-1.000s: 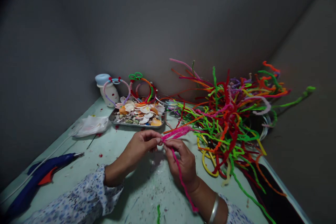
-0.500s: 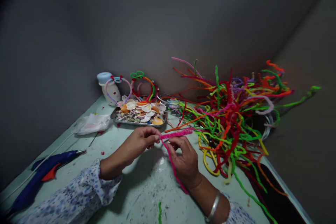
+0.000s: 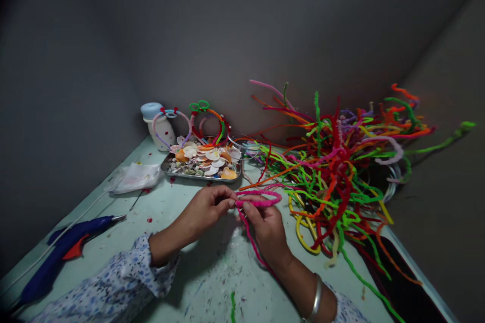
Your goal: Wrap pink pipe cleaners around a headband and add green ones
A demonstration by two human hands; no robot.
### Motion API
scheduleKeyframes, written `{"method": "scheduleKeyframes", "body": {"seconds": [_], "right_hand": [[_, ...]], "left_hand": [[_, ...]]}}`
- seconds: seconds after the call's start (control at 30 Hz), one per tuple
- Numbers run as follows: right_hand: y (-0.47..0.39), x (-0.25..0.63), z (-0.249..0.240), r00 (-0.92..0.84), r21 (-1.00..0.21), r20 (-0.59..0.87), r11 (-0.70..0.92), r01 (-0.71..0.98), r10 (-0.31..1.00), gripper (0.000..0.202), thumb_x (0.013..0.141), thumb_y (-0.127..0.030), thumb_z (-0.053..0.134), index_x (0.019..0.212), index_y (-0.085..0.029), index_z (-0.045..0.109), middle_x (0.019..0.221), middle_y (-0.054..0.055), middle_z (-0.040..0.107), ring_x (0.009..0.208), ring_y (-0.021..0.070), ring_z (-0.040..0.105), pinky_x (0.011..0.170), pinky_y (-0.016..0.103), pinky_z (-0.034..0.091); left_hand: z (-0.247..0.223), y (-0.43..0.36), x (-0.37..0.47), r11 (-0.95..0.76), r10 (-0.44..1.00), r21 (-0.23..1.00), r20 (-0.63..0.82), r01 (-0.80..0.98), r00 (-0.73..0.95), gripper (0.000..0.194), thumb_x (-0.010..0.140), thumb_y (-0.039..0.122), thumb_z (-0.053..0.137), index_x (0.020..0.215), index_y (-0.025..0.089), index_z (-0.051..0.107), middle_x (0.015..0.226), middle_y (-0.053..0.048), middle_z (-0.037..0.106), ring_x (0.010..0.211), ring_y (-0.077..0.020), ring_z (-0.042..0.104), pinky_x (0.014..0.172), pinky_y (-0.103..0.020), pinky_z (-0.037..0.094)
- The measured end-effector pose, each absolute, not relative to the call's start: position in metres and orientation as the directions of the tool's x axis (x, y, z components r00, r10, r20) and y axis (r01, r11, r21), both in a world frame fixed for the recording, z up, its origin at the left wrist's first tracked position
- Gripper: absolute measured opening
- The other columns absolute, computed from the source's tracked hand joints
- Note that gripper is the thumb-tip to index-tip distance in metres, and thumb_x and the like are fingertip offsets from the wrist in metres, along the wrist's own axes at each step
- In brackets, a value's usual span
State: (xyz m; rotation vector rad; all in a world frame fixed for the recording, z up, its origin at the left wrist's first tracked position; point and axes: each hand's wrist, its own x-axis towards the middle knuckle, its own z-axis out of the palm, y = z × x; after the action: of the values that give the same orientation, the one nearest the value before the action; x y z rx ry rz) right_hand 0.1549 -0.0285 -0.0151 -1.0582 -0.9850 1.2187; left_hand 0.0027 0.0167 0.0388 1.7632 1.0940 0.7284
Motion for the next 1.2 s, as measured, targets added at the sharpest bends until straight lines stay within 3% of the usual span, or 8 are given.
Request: {"method": "scheduleKeyframes", "body": {"seconds": [0.27,0.73,0.93,1.2], "right_hand": [[-0.021,0.158,-0.021,0.173,-0.942,-0.006,0.052,-0.332,0.985,0.023,0.077,-0.037,0.070,0.093,-0.020,0.069,0.080,0.003,0.070,0.064,0.0131,0.059,0.059,0.024,0.047],[-0.020,0.153,-0.014,0.147,-0.871,-0.035,0.042,-0.489,0.989,0.016,0.075,-0.032,0.072,0.079,-0.017,0.069,0.060,-0.002,0.061,0.051,0.0067,0.049,0.047,0.017,0.039],[-0.020,0.153,-0.011,0.144,-0.855,-0.081,0.006,-0.518,0.986,0.018,0.073,-0.033,0.073,0.075,-0.016,0.069,0.057,-0.002,0.060,0.048,0.0058,0.048,0.044,0.016,0.037],[-0.021,0.151,-0.006,0.148,-0.853,-0.096,-0.005,-0.522,0.984,0.020,0.072,-0.034,0.074,0.068,-0.016,0.066,0.054,-0.002,0.058,0.047,0.0062,0.047,0.042,0.016,0.035]], "left_hand": [[0.033,0.015,0.006,-0.236,0.911,0.908,0.083,0.347,0.404,0.016,0.080,0.021,0.054,0.089,0.016,0.067,0.082,-0.004,0.069,0.073,-0.0154,0.061,0.066,-0.024,0.045],[0.031,0.009,0.007,-0.405,0.898,0.839,0.290,0.363,0.331,0.020,0.078,0.012,0.056,0.087,0.019,0.072,0.083,-0.002,0.068,0.077,-0.0130,0.062,0.071,-0.023,0.047],[0.029,0.007,0.007,-0.567,0.820,0.722,0.455,0.396,0.346,0.024,0.079,0.010,0.057,0.092,0.021,0.073,0.085,-0.003,0.067,0.079,-0.0132,0.062,0.072,-0.024,0.049],[0.022,0.005,0.003,-0.693,0.721,0.553,0.546,0.462,0.427,0.027,0.084,0.012,0.050,0.099,0.021,0.071,0.090,-0.006,0.066,0.081,-0.0142,0.061,0.072,-0.024,0.048]]}}
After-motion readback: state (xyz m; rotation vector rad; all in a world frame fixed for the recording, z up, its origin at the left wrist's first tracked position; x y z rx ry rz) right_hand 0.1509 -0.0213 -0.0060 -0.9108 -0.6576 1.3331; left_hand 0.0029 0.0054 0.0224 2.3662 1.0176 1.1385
